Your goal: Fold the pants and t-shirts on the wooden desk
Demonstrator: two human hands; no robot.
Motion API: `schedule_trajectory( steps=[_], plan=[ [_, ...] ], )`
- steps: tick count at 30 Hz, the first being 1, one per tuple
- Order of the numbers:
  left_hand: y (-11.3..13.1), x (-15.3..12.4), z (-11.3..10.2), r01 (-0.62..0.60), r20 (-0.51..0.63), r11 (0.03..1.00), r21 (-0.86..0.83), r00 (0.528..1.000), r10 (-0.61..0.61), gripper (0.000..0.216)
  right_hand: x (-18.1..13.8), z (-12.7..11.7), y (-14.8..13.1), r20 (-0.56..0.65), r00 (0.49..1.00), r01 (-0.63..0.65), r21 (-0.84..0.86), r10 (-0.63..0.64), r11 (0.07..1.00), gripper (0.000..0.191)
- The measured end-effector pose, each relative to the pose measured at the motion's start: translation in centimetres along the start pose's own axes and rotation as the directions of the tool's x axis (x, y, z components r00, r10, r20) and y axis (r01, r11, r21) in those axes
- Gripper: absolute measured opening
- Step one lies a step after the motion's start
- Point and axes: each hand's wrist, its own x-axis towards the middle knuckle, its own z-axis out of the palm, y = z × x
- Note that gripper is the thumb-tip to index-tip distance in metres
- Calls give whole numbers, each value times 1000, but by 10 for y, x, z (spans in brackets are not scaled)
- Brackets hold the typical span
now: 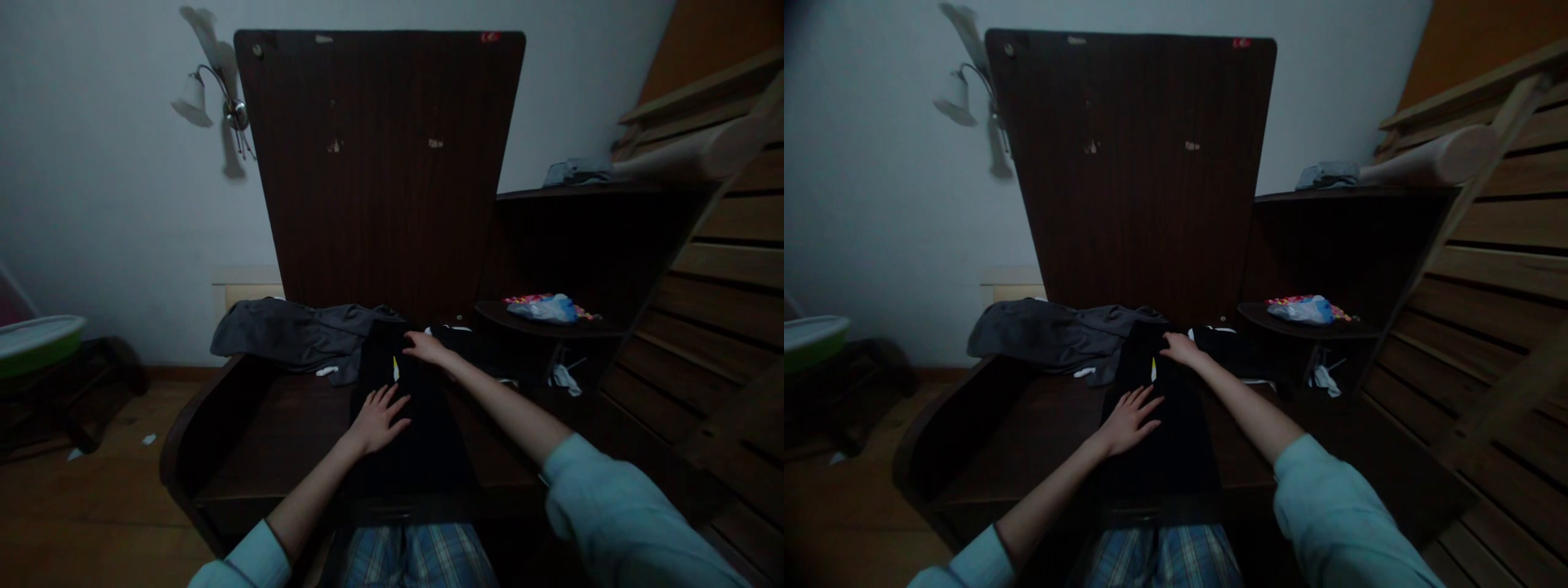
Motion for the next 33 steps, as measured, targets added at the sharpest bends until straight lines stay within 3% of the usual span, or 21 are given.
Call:
schedule_trajectory(
  steps=[5,10,16,25,30,33],
  plan=[
    [6,-6,-2,-12,7,1000,-20,1000,12,51,48,7,-13,-82,996,27,-27,-29,999,62],
    [10,-9,-3,-8,16,1000,-28,1000,8,52,68,21,-18,-91,996,-27,-69,21,997,68],
    [12,-10,-4,4,4,1000,-26,1000,-4,51,67,30,-22,-144,989,-36,-132,17,991,58],
    [9,-10,-1,-18,-27,999,-37,999,17,51,66,38,-26,-82,995,-71,-191,56,979,58],
    [9,-10,-1,-16,-19,998,-55,1000,15,51,54,24,-29,-53,998,7,-228,-20,974,32],
    [11,-10,-3,-5,-14,998,-64,1000,4,51,45,6,-33,-37,996,73,-250,-85,965,27]
  ],
)
